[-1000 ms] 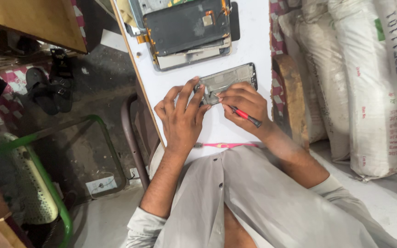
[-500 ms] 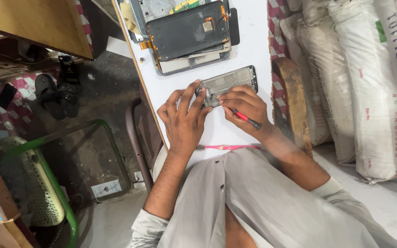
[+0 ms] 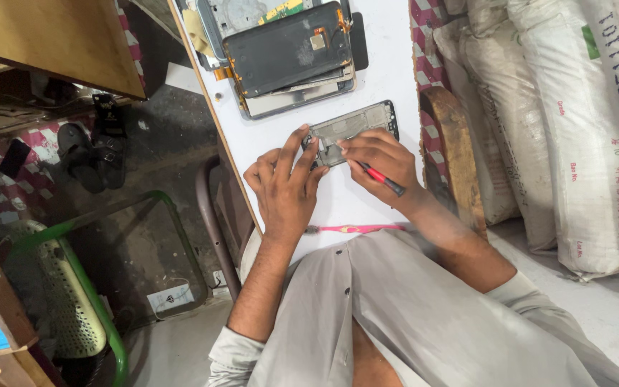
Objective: The person uses a red-handled screwdriver to remove and reinsert screws from the internal frame of a disassembled smartphone. They repeatedly adjust the device and handle small components on a white work surface.
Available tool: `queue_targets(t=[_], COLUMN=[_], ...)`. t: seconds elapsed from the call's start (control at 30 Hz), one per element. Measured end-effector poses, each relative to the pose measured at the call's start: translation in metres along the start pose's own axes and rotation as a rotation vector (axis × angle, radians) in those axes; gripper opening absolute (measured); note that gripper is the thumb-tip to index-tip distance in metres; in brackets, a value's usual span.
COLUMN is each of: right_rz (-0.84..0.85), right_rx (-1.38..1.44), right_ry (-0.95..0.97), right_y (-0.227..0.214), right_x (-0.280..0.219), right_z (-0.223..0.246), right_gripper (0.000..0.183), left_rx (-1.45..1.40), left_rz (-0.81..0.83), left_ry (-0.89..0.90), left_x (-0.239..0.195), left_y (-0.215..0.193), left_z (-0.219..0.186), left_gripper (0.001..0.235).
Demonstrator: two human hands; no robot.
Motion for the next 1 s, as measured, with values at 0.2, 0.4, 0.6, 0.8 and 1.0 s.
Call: queue_targets(t=[0.2,0.4,0.6,0.8,1.0], right_rz=[0.039,0.023,0.027,0.024,0.047], right_rx=[-0.017,-0.024,-0.020,-0.030,-0.026], right_ry=[-0.062,-0.036,-0.032,0.000,-0.014], right_y=[0.0013,0.0029,0.0028,0.0045,0.0044], right_x=[-0.0029,-0.0018,0.0005,-0.0007,-0.0029], right_z=[0.0030,0.0025,0.0048,0.0008,0.0000], right_gripper=[0.024,0.026,0.027,0.027,0.027], left_rx=[-0.009,-0.010,-0.013,-0.012,0.003], left_rz=[0.012,0.000,-0.016,-0.011,-0.002], left_ry=[-0.011,-0.004,-0.002,-0.004,0.008], left_x=[-0.0029,-0.0009,0.0004,-0.0009,-0.0037], left_y=[0.0019,0.0002,-0.0026,-0.0001,0.0037], left_z=[0.0026,0.0005,0.0002,0.0017,0.0034], left_gripper=[0.051,0.049,0.050,0.051,0.051])
Point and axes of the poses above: each hand's wrist, its own x-axis towards the middle knuckle, its own y-axis out of the palm, z = x × y, the point moved 7 cm from there along x, towards the middle knuckle, and after that the axes turned 6 degrees about -z, right-handed, at the moved point
